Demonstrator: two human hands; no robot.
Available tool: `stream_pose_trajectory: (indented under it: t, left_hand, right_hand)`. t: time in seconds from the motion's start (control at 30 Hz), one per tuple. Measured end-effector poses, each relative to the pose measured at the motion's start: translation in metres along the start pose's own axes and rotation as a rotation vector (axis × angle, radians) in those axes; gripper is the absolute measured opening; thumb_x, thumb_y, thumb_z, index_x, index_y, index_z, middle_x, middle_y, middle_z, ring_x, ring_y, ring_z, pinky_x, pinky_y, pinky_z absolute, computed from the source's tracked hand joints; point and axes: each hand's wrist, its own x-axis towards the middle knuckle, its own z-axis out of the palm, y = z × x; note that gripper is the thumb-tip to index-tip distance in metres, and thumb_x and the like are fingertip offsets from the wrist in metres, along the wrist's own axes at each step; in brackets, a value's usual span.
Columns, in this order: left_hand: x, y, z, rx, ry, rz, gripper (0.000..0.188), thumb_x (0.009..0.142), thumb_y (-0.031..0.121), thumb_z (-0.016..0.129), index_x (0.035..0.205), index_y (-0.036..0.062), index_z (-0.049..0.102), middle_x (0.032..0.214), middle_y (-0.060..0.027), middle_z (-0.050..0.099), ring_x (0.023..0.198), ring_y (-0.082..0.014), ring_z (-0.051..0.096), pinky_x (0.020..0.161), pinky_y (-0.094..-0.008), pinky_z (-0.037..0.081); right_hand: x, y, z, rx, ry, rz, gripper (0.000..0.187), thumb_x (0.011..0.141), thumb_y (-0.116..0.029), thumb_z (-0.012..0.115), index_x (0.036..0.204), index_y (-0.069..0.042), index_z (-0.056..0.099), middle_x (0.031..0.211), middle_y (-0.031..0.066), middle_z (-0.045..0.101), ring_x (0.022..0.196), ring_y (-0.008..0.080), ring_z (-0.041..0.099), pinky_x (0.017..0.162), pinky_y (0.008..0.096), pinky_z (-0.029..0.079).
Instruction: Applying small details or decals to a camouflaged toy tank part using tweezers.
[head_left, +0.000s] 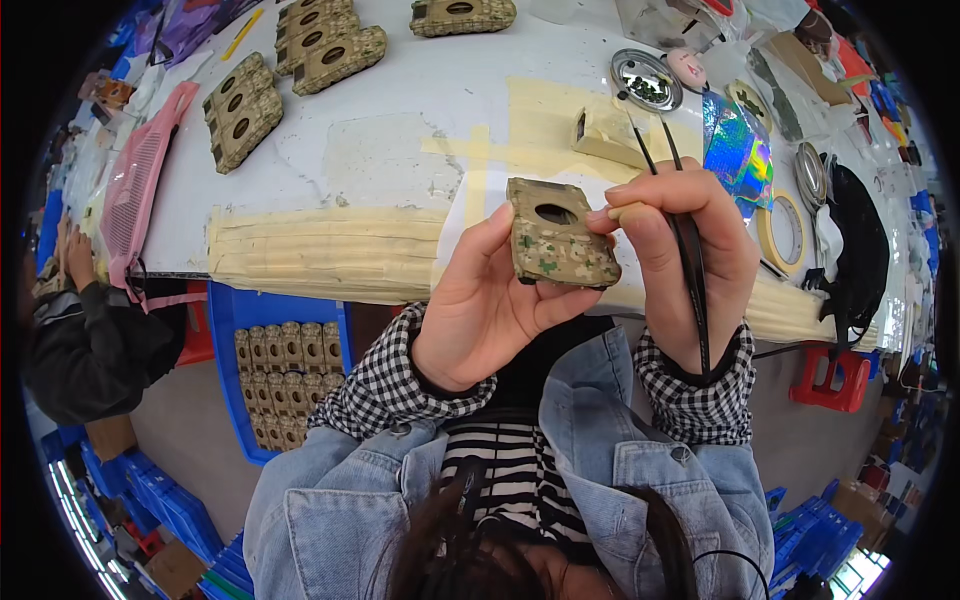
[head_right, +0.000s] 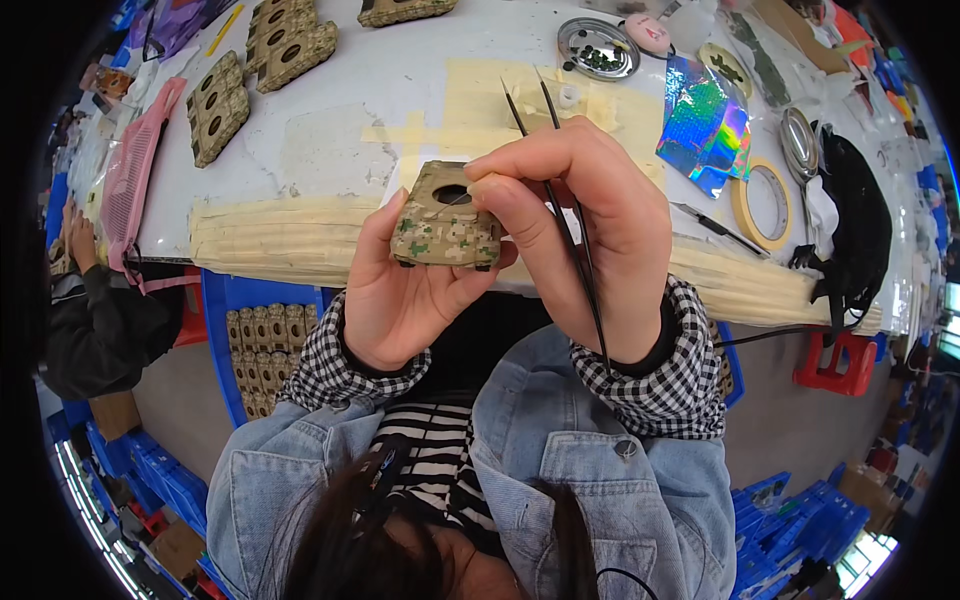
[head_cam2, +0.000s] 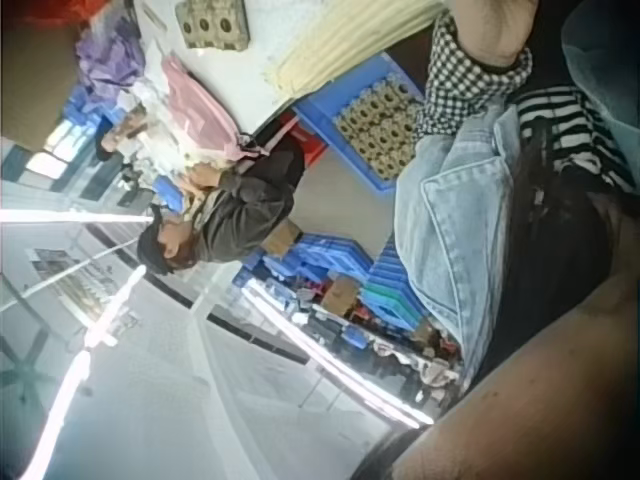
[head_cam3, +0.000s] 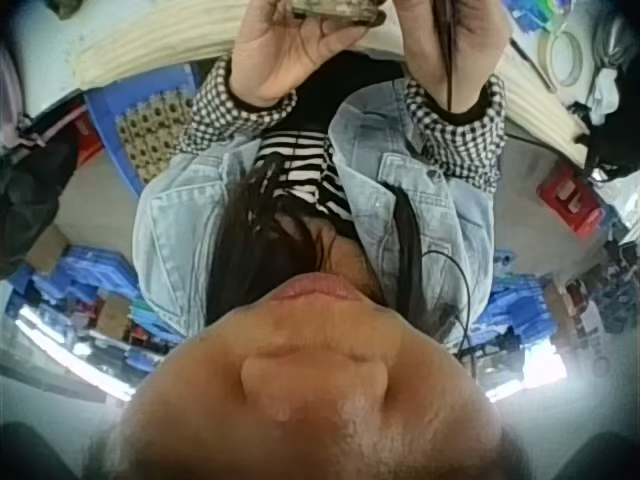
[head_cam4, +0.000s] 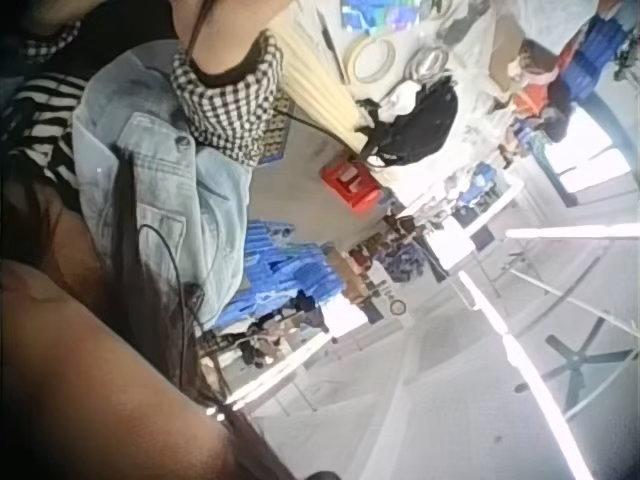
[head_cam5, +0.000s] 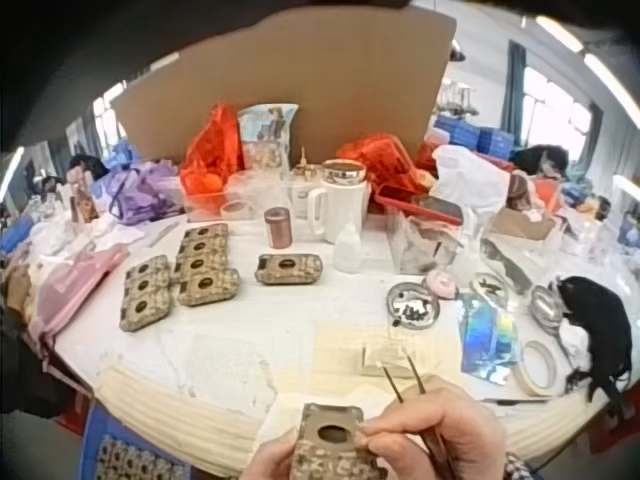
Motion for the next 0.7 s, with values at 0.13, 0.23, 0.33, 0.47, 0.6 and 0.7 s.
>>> stream_pose_trajectory:
  t: [0.13, 0.23, 0.33, 0.47, 0.6, 0.7]
  left_hand:
    - [0.0007, -0.0031, -0.0026, -0.085, 0.018, 0.015, 0.053, 0.095, 0.040, 0.030, 0.130, 0.0000, 0.031, 0.125, -0.0201, 0.044, 0.113, -0.0340, 0.048, 0.091, -0.0381, 0.050]
    - [0.0011, -0.0037, -0.0033, -0.123, 0.030, 0.019, 0.055, 0.094, 0.040, 0.032, 0.130, -0.0009, 0.030, 0.125, -0.0222, 0.043, 0.114, -0.0390, 0.046, 0.091, -0.0388, 0.050]
    - [0.0009, -0.0021, -0.0018, -0.056, 0.009, 0.006, 0.052, 0.095, 0.039, 0.029, 0.129, 0.0009, 0.033, 0.124, -0.0175, 0.046, 0.112, -0.0288, 0.050, 0.092, -0.0379, 0.049]
    - [0.0009, -0.0012, -0.0017, -0.016, -0.004, 0.004, 0.050, 0.096, 0.039, 0.028, 0.129, 0.0017, 0.034, 0.123, -0.0152, 0.048, 0.111, -0.0238, 0.052, 0.092, -0.0373, 0.048]
    - [0.0009, -0.0016, -0.0018, -0.018, 0.001, 0.004, 0.051, 0.095, 0.039, 0.028, 0.129, 0.0017, 0.034, 0.123, -0.0150, 0.048, 0.111, -0.0241, 0.052, 0.091, -0.0374, 0.048]
    - [0.0008, -0.0013, -0.0016, -0.012, 0.009, 0.006, 0.051, 0.095, 0.039, 0.029, 0.129, 0.0018, 0.034, 0.123, -0.0150, 0.048, 0.111, -0.0242, 0.052, 0.091, -0.0375, 0.048]
  right_hand:
    - [0.0002, 0.0004, -0.0002, -0.004, -0.001, 0.000, 0.008, 0.083, -0.001, 0.058, 0.091, 0.001, 0.058, 0.077, 0.0050, 0.054, 0.063, 0.0076, 0.051, 0.055, 0.0190, 0.042]
    - [0.0001, 0.0017, -0.0006, 0.011, 0.002, 0.009, 0.008, 0.084, -0.001, 0.057, 0.091, 0.001, 0.058, 0.078, 0.0048, 0.055, 0.063, 0.0075, 0.051, 0.057, 0.0191, 0.042]
    - [-0.0012, 0.0032, 0.0000, 0.042, 0.015, 0.034, 0.008, 0.084, -0.001, 0.057, 0.092, 0.001, 0.058, 0.078, 0.0047, 0.056, 0.064, 0.0075, 0.053, 0.058, 0.0191, 0.042]
    - [-0.0005, 0.0013, 0.0005, 0.046, 0.016, 0.059, 0.007, 0.084, -0.001, 0.057, 0.091, 0.001, 0.058, 0.078, 0.0047, 0.057, 0.067, 0.0077, 0.054, 0.059, 0.0191, 0.043]
    - [0.0006, -0.0003, 0.0004, 0.034, 0.009, 0.060, 0.007, 0.085, -0.001, 0.057, 0.091, 0.001, 0.058, 0.078, 0.0047, 0.057, 0.067, 0.0078, 0.055, 0.059, 0.0192, 0.043]
    - [0.0004, -0.0008, 0.0018, 0.041, 0.018, 0.071, 0.007, 0.085, -0.002, 0.057, 0.091, 0.001, 0.058, 0.078, 0.0047, 0.057, 0.067, 0.0079, 0.055, 0.059, 0.0192, 0.043]
